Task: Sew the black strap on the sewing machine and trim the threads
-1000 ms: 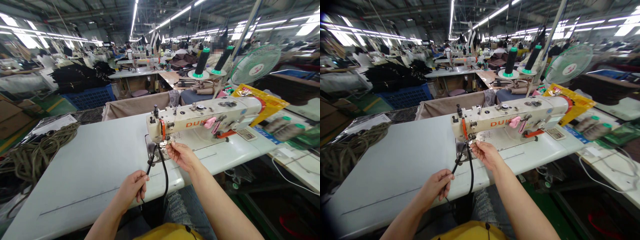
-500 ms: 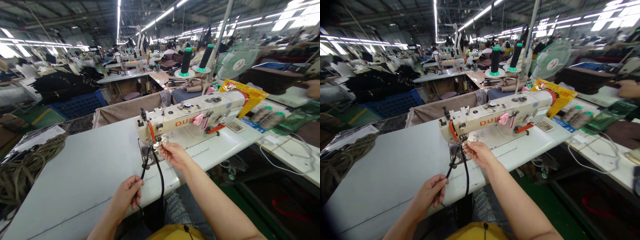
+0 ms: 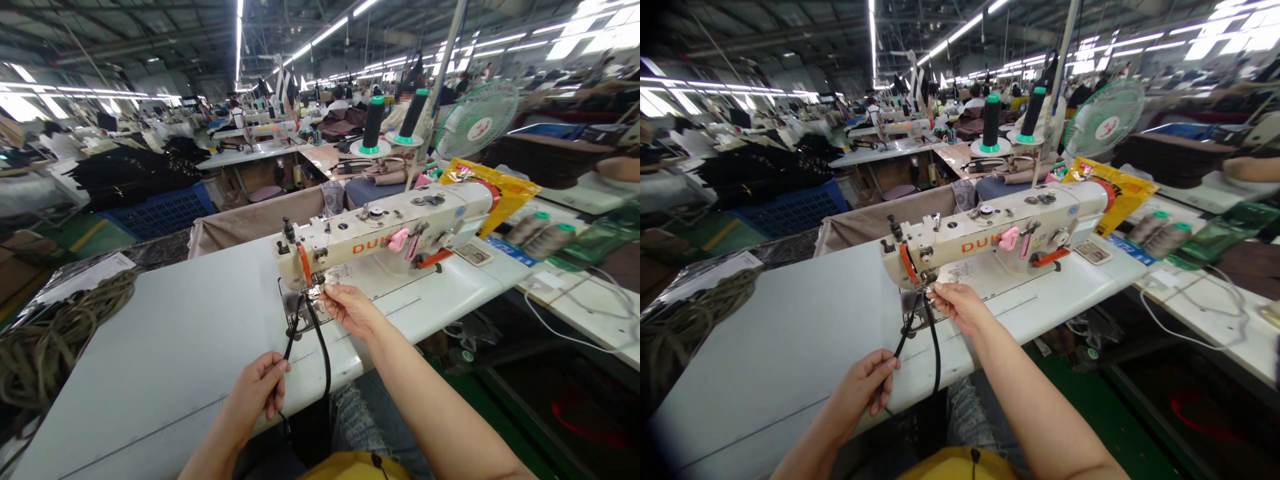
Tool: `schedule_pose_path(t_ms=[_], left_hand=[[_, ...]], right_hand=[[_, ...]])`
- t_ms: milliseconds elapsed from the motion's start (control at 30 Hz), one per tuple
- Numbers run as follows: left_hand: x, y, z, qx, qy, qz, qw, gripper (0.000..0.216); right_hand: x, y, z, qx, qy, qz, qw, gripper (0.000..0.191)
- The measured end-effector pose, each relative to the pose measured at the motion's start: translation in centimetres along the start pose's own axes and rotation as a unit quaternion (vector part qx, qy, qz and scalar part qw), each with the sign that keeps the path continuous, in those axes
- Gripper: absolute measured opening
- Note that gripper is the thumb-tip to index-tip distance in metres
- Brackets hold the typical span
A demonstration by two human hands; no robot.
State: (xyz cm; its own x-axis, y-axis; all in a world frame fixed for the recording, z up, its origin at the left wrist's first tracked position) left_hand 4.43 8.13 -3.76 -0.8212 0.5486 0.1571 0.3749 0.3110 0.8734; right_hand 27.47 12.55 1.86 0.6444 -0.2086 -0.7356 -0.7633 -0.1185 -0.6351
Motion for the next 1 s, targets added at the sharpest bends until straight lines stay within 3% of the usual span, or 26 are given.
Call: schedule_pose_path(t_ms=[333,400,467,567,733,833,900,1000], left_hand=[[0.2,-0.5,0.2,-0.003,-0.004,-0.010,1.000,0.056],[0.1,-0.4,0.2,-0.004,-0.003,-0.014,1.000,0.057],[0.1,-0.2,0.1,-0.003,0.000,-0.019,1.000,0.057],[0.0,0.3,-0.1,0.003,0.002,-0.023,1.000,0.055],[-0.1,1.2,-0.1,0.003,-0.016,-0.046,0.999,0.053],[0.0,2.1,0.1,-0.006,-0.025,-0.062,0.998,0.054],[0.1,2.6,0.5,-0.005,-0.021,-0.064,0.998,0.057],[0.1,3.2,1.4,0.004,-0.013,-0.061,0.998,0.067]], right_hand=[[-0.1,-0.3,-0.1,0.010,-0.002,-0.046,0.999,0.050],[0.0,-0.4,-0.8,0.027,-0.015,-0.100,0.995,0.049],[-0.2,-0.8,-2.1,0.070,-0.036,-0.222,0.972,0.041],[-1.4,-1.0,-5.4,0.166,-0.095,-0.445,0.875,0.020],[-2.8,2.3,-11.2,0.200,-0.237,-0.686,0.658,0.085],[-2.2,4.5,-12.6,0.224,-0.259,-0.763,0.547,0.091],[-1.8,5.5,-12.8,0.270,-0.240,-0.784,0.504,0.078],[-1.7,6.4,-12.7,0.327,-0.210,-0.779,0.492,0.052]])
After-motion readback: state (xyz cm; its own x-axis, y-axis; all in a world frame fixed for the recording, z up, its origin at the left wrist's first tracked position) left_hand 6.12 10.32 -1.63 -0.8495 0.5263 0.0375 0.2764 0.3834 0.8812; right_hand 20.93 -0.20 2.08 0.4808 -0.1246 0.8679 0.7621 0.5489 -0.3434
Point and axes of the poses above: each hand's wrist, its own z-axis towards the middle knuckle, its own x-axis out of the back of the hand, y = z × x, the point moved 9 cm from there along z, towards the middle knuckle, and after that the axes turned 9 degrees about z, right-handed, at the moved point
